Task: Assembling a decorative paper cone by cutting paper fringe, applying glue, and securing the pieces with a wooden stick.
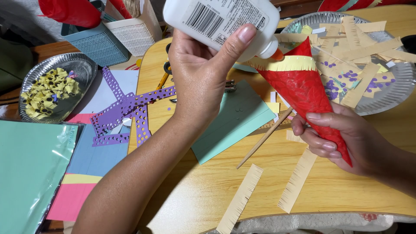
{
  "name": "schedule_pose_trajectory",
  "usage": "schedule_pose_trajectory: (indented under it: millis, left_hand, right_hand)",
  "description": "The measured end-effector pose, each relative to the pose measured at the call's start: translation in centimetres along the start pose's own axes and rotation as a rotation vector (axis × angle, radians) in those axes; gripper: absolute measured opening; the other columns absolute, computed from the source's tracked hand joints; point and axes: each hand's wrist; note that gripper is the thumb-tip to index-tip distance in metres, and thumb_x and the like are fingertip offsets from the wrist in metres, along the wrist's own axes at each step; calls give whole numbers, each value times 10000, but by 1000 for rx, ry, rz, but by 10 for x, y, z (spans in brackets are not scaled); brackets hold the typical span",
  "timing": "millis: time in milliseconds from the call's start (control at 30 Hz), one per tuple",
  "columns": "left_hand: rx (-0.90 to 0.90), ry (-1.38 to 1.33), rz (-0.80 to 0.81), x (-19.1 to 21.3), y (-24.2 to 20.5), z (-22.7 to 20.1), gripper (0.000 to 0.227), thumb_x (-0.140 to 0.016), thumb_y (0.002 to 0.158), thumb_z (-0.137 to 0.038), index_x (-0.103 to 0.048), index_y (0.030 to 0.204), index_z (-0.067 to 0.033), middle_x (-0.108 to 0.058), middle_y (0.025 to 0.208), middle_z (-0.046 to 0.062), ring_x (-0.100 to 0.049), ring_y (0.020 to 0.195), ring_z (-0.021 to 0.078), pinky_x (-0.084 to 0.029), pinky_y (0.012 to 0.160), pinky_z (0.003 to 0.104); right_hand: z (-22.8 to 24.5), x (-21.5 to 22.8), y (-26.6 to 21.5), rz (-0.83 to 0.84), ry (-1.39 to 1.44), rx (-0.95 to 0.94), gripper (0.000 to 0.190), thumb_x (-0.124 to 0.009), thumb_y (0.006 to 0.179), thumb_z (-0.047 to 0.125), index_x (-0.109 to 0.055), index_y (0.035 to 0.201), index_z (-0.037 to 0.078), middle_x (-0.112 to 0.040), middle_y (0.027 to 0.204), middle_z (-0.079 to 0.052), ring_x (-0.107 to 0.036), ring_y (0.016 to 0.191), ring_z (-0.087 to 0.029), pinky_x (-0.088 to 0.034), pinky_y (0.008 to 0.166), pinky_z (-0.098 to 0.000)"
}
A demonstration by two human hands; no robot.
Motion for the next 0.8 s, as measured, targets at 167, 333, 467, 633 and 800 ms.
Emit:
schedule_pose_trajectory:
  millis: [167, 333, 467, 633, 800]
  left_hand:
    - [-3, 19, 5, 0, -1, 3, 376, -858, 869, -121, -593, 1134, -87, -729, 1128, 67, -699, 1049, 162, -615, 960, 324]
    - [19, -53, -25, 2, 0, 3, 371, -869, 866, -132, -619, 1135, -79, -738, 1114, 76, -703, 1035, 173, -610, 971, 339]
    - [117, -162, -141, 5, 11, 0, 466, -906, 790, -145, -631, 1151, -40, -761, 1081, 132, -732, 972, 219, -651, 818, 383]
    - [161, -82, -199, 6, 15, -4, 398, -890, 750, -194, -607, 1007, -84, -732, 902, 54, -605, 727, 87, -328, 476, 253]
    - [58, -44, -131, 4, 8, 0, 338, -878, 801, -183, -634, 1019, -97, -741, 965, 41, -681, 879, 127, -569, 765, 291]
  right_hand:
    - [1, 0, 0, 1, 0, -1, 335, -597, 954, 237, -632, 865, -84, -365, 467, -51, -275, 363, -79, -195, 341, -258]
    - [-1, 2, 1, -1, 11, -7, 334, -569, 974, 234, -639, 872, -76, -352, 463, -38, -267, 362, -80, -184, 344, -266]
    - [-1, 4, 1, 4, 25, -19, 346, -553, 979, 243, -638, 878, -76, -356, 470, -43, -271, 362, -86, -193, 339, -267]
    - [2, 5, 1, 15, 12, -83, 460, -477, 1017, 351, -625, 885, -63, -328, 469, -45, -226, 366, -114, -152, 339, -306]
    - [0, 9, 2, 41, 17, -81, 468, -467, 989, 363, -626, 888, -65, -328, 475, -46, -238, 371, -115, -172, 341, -306]
Point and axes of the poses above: each hand's wrist, its own y-axis towards the middle knuckle, its own x-axis out of the back of the hand, z = x × y
